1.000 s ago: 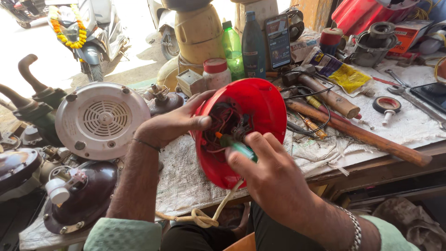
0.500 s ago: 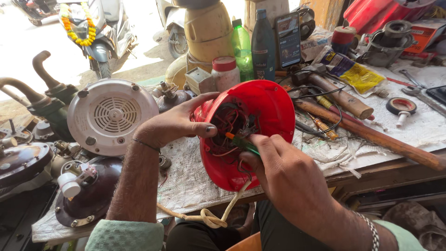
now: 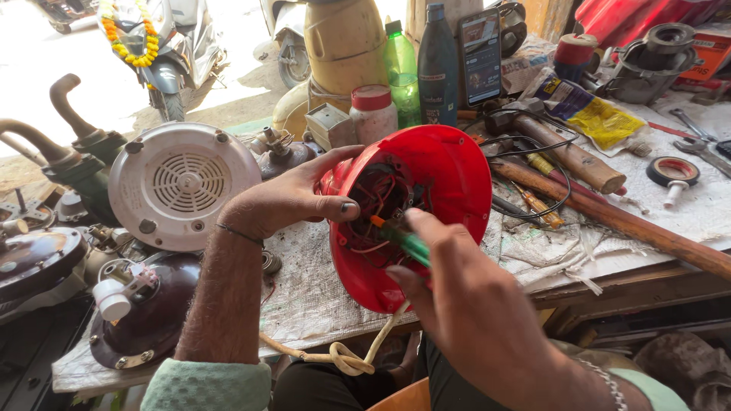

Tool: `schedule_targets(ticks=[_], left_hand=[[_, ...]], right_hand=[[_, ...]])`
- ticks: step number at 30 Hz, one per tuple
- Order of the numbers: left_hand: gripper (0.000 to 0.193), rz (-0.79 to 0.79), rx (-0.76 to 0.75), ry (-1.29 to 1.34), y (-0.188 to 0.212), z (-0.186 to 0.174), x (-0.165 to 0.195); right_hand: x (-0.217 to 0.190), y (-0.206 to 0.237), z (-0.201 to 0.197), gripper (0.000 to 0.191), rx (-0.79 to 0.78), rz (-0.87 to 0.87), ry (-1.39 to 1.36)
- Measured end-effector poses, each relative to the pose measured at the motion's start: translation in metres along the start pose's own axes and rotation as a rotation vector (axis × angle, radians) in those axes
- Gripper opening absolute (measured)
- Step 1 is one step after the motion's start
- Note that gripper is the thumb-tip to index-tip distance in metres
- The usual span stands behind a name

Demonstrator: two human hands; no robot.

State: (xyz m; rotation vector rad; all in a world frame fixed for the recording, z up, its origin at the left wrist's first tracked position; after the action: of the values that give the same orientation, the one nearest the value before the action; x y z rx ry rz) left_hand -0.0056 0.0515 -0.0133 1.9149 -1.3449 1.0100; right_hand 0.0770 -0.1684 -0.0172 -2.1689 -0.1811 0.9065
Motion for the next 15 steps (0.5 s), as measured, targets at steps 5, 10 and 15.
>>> schedule_targets(ticks=[5,10,15], left_hand=[[0.119,0.018,-0.01,0.018,0.001,0.0,-0.001],[0.119,0.057,-0.006,0.002,0.004,0.001,0.0],[0.121,0.065,-0.008,0.003,0.005,0.001,0.0]], right_hand=[[-0.014,0.005,-0.001,0.052,-0.006,-0.236,0.098],[0.011,0.007,0.007,0.051,-0.122,0.045,0.063],[0.002,0.007,0.004,0.056,-0.074,-0.109,-0.029]])
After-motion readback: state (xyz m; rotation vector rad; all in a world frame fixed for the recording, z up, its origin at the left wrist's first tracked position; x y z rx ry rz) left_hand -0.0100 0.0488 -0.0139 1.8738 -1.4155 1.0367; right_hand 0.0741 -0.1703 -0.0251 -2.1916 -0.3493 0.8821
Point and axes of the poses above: each hand's wrist, its own y-axis away from the middle knuckle, its own z-axis out of the palm, x = y × z, the point moved 7 cm from there along -y, towards the middle knuckle, and after that the axes turned 15 degrees about -y, right-handed, at the moved point
